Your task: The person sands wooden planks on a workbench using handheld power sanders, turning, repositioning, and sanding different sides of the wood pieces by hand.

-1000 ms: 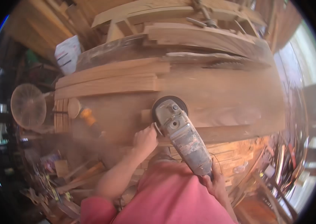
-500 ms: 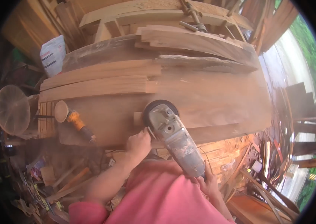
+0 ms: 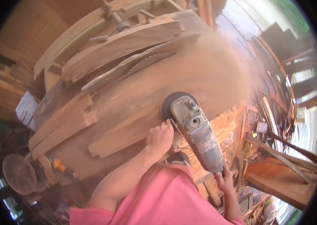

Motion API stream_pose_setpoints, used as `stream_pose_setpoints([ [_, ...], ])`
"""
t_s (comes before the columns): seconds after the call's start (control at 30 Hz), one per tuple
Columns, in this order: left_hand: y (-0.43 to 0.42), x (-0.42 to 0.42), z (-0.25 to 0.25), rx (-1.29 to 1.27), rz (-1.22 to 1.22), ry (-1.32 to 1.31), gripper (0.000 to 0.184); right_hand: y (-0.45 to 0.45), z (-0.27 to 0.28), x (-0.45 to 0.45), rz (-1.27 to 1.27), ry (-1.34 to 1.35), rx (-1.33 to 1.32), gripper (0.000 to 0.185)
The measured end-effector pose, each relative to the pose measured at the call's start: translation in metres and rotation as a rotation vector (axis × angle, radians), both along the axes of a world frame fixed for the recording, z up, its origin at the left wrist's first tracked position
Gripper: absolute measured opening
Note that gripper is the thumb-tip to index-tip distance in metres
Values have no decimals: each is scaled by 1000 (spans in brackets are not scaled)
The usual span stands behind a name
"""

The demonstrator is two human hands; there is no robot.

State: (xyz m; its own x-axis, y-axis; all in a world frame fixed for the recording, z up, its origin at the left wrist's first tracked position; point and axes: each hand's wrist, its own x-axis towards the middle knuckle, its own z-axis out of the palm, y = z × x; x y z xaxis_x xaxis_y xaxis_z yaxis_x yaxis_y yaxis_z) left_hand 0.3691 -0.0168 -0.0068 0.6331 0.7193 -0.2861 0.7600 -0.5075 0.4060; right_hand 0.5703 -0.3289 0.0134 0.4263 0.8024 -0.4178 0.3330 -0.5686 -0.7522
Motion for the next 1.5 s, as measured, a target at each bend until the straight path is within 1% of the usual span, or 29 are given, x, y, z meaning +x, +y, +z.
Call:
stream_pose_setpoints([
  [0.07, 11, 35, 1, 78, -56, 10, 12, 0, 0, 25, -61, 16, -42, 76],
  [0.1, 17, 51, 1, 83, -77, 6, 12, 5, 0, 35, -84, 24, -61, 76],
  [0.13, 24, 51, 0, 89, -94, -4, 12, 18, 11, 27, -115, 25, -54, 75],
  [0.23, 29, 89, 2, 85, -123, 22, 12, 25, 15, 54, -124, 4, -31, 76],
  [0.27, 31, 94, 3, 81, -127, 34, 12, 26, 16, 59, -130, 20, -50, 79],
  [0.37, 36, 96, 3, 32, -83, 31, 23, 32, 14, 60, -135, 4, -60, 79],
  [0.47, 38, 100, -3, 43, -76, 16, 20, 39, 18, 57, -156, -8, -48, 76],
  [0.57, 34, 105, 1, 69, -145, 75, 11, 35, 20, 56, -172, 11, -72, 74],
  [0.67, 27, 90, 0, 37, -130, 37, 11, 22, 14, 48, -157, -15, -46, 74],
  [0.77, 18, 58, -2, 69, -68, 31, 12, 9, 2, 31, -114, 40, -1, 75],
  [0.8, 17, 43, -1, 67, -47, 32, 12, 10, 3, 23, -98, 58, -68, 78],
  [0.87, 15, 10, 3, 60, -14, 30, 13, 15, 7, 0, -63, 64, -69, 78],
  [0.9, 11, -9, 0, 27, 28, 46, 15, 16, 9, -12, -51, 64, -69, 78],
  [0.93, 7, -29, -3, -5, 69, 63, 16, 16, 9, -19, 9, 57, -166, 80],
  [1.0, -1, -78, -7, -48, 172, 105, 19, 33, 21, -43, 120, 44, -166, 81],
  [1.07, -6, -120, 7, -112, 295, 263, 22, 53, 27, -67, 226, 35, -136, 82],
  [1.13, -17, -170, -2, -40, 422, 161, 25, 69, 26, -89, 315, 31, -74, 81],
  [1.2, -20, -197, 3, -50, 502, 179, 25, 79, 19, -105, 392, 33, -3, 79],
  [1.23, -22, -204, 7, -55, 545, 192, 25, 81, 14, -110, 431, 39, 33, 78],
  [1.27, -22, -207, 9, -84, 535, 200, 26, 82, 13, -113, 434, 44, 45, 75],
  [1.33, -17, -207, 12, -138, 511, 210, 26, 77, 13, -109, 406, 49, 50, 77],
  [1.37, -13, -198, 9, -107, 456, 228, 26, 75, 13, -103, 391, 47, 56, 78],
  [1.43, -12, -164, 2, -52, 351, 266, 27, 62, 19, -84, 288, 50, -31, 80],
  [1.47, -9, -140, 2, -22, 290, 167, 27, 55, 23, -72, 239, 51, -76, 81],
  [1.5, -4, -110, 6, -46, 268, 156, 27, 50, 26, -58, 213, 33, -137, 81],
])
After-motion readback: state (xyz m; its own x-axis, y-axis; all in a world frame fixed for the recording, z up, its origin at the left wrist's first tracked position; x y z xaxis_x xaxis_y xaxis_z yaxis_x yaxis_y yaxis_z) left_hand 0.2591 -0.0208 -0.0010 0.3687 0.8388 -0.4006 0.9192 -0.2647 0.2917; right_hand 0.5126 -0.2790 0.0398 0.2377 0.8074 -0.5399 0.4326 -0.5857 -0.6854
